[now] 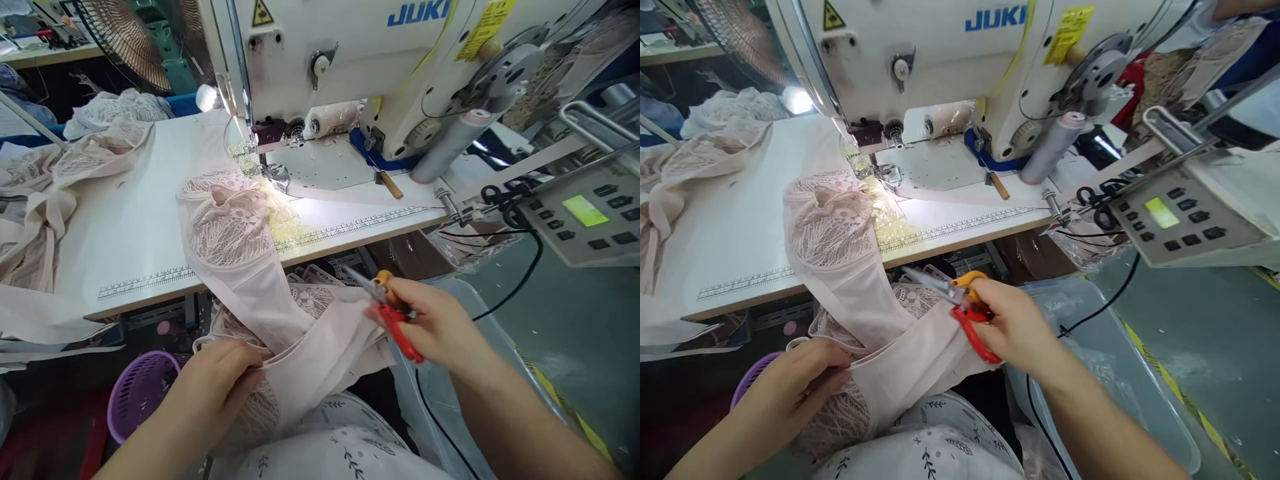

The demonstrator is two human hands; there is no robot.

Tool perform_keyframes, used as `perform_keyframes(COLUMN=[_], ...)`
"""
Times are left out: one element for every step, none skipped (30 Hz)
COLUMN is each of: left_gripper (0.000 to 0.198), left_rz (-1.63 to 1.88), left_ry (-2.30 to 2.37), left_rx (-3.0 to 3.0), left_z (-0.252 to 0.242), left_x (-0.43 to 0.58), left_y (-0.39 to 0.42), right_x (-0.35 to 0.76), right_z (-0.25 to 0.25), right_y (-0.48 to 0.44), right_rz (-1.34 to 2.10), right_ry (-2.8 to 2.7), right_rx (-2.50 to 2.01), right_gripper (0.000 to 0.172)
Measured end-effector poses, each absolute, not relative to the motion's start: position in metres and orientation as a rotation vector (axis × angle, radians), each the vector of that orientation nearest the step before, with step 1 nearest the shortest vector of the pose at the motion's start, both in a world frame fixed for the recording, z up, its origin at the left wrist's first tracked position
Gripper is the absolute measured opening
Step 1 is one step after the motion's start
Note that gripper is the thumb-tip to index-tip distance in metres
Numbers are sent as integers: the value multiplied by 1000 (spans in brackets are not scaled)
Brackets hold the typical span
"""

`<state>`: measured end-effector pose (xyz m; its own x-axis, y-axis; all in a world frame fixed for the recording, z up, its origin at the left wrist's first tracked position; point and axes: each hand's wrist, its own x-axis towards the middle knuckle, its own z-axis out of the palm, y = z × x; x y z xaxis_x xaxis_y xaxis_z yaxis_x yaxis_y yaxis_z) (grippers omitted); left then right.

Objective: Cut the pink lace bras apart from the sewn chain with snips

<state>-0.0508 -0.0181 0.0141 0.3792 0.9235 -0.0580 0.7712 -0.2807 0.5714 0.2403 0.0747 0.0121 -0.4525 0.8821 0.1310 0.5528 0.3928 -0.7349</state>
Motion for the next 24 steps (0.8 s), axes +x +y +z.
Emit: perform_keyframes(left_gripper=[16, 15, 15, 15, 14, 13, 11, 10, 8, 7, 6, 9, 13, 16, 17, 18, 18, 18, 18, 17, 16, 15, 12, 10], left_rz=[397, 401, 406, 432, 451, 466, 472, 471, 462, 447, 433, 424, 422, 428, 441, 456, 464, 457, 441, 432, 454, 485, 527, 573], left_ry=[1440, 1429, 1423, 1416, 1401, 1374, 1345, 1322, 1298, 1279, 1264, 1245, 1233, 1229, 1243, 1286, 1343, 1394, 1438, 1479, 1525, 1556, 1579, 1607], left_rx=[2140, 2161, 2188, 2224, 2257, 2291, 2320, 2349, 2387, 2435, 2492, 2554, 2605, 2639, 2648, 2629, 2577, 2498, 2397, 2280, 2155, 2035, 1926, 1820], left_z=[15, 16, 18, 20, 22, 25, 28, 31, 33, 35, 35, 35, 33, 31, 28, 25, 23, 21, 20, 20, 21, 23, 25, 27], left_x=[-49, -47, -45, -42, -40, -37, -35, -33, -33, -34, -37, -41, -47, -55, -63, -72, -81, -90, -97, -103, -107, -109, -108, -107], left_y=[-18, -18, -18, -17, -16, -15, -14, -12, -11, -11, -11, -11, -13, -14, -17, -20, -23, -26, -28, -31, -32, -34, -34, -35], right_x=[231, 221, 209, 198, 188, 178, 170, 164, 160, 158, 158, 158, 160, 162, 163, 165, 167, 168, 170, 171, 173, 174, 176, 177], right_z=[12, 13, 13, 14, 14, 13, 13, 12, 12, 11, 10, 10, 9, 9, 8, 7, 6, 5, 5, 4, 3, 3, 2, 2], right_y=[73, 72, 70, 69, 67, 66, 65, 64, 64, 64, 63, 63, 64, 64, 64, 64, 64, 64, 64, 64, 64, 64, 63, 61], right_rz=[921, 1027, 1141, 1244, 1354, 1448, 1524, 1593, 1645, 1689, 1732, 1770, 1800, 1820, 1834, 1839, 1834, 1823, 1804, 1774, 1741, 1708, 1676, 1647], right_ry=[-2160, -2197, -2237, -2272, -2305, -2332, -2350, -2354, -2343, -2319, -2286, -2250, -2221, -2201, -2187, -2181, -2180, -2181, -2184, -2190, -2193, -2193, -2193, -2192], right_rx=[-1128, -1012, -895, -788, -719, -680, -668, -671, -681, -692, -697, -698, -702, -708, -711, -715, -723, -728, -728, -721, -710, -699, -689, -684], right_gripper=[20, 12, 4, 6, 11, 15, 18, 21, 24, 26, 27, 28, 28, 27, 27, 26, 25, 25, 25, 25, 25, 25, 24, 22])
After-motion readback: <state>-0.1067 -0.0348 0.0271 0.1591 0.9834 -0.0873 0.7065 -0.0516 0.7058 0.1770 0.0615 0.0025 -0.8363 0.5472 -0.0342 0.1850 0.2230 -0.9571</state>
